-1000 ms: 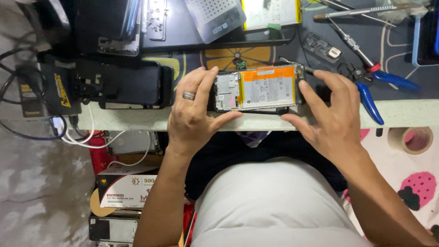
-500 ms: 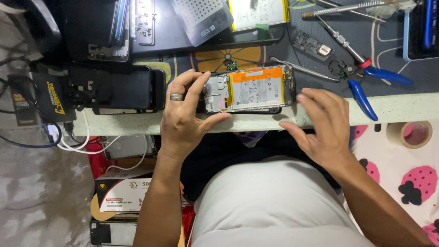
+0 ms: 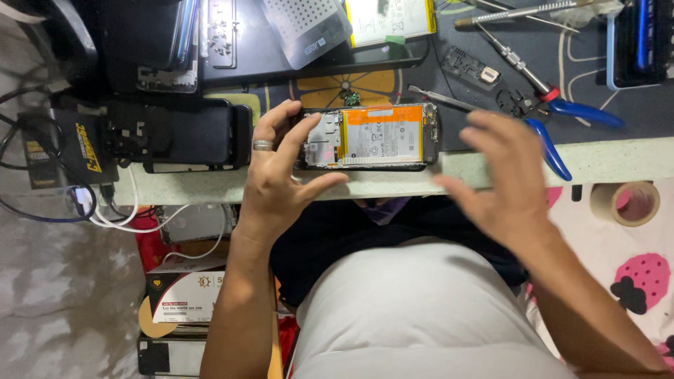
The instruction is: The person disassembles a smartphone by removing screws and prying open the casing. They separate the screen from the body, inspect internal components, and use a screwdriver and tweezers to manipulate connectors and parts. The phone remains partially disassembled at the end.
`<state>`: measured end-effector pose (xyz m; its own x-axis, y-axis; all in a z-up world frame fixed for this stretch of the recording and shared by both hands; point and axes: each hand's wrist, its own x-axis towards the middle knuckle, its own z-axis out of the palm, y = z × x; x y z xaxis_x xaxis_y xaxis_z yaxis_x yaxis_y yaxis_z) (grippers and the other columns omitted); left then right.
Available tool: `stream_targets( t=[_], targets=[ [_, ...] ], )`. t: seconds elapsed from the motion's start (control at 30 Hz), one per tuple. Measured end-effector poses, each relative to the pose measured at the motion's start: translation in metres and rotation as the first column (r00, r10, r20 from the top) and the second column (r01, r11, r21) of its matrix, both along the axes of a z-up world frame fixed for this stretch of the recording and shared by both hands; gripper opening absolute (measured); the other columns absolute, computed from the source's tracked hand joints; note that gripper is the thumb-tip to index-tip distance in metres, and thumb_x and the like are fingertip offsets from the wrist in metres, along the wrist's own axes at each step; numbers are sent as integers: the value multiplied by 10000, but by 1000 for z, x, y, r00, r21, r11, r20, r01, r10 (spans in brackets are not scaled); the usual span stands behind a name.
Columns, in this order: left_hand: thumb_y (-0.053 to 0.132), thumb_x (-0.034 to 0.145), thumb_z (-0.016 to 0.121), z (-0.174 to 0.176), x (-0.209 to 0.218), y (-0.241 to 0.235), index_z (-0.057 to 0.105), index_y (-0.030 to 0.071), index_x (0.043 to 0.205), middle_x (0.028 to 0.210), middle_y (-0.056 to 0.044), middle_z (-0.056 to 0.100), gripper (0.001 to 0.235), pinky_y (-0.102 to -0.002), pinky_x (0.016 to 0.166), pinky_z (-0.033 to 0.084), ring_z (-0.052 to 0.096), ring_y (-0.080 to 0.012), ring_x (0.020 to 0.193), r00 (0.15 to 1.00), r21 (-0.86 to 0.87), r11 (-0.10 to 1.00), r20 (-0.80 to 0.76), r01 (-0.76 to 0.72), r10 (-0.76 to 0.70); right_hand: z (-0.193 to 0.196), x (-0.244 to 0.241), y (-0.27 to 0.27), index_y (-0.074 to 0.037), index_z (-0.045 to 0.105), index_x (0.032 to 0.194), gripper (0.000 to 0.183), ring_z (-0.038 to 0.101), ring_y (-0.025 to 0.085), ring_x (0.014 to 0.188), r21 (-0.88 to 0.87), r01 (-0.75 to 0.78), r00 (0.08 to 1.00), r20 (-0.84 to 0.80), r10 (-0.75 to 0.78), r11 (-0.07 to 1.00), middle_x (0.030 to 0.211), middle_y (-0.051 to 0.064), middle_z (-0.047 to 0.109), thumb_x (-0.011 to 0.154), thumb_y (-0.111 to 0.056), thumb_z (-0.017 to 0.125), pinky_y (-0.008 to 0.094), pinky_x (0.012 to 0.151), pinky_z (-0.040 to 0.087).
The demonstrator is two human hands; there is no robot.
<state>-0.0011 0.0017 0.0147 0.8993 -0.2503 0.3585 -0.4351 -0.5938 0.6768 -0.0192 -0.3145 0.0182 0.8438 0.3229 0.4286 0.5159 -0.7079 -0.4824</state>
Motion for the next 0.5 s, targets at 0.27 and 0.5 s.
stream_targets(
  t=[0.27, 0.5],
  targets=[
    [225, 973, 864, -3, 0, -53, 665, 141, 1262, 1404, -59, 614, 361, -436, 1187, 491, 566, -256, 1375, 923, 244, 954, 294, 177, -247, -3, 45, -63, -67, 703, 1134, 197, 622, 234, 1085, -344, 236, 955, 254, -151, 909, 1140, 34, 692, 949, -21, 753, 357, 966, 413],
    [335, 995, 774, -1, 10, -73, 663, 140, 1364, 1507, -112, 548, 431, -498, 1198, 408, 515, -295, 1409, 921, 349, 919, 266, 182, -284, -6, 55, -66, -79, 689, 1105, 189, 619, 216, 1005, -332, 196, 954, 284, -101, 923, 1103, 26, 667, 943, 7, 733, 332, 960, 448]
  ],
)
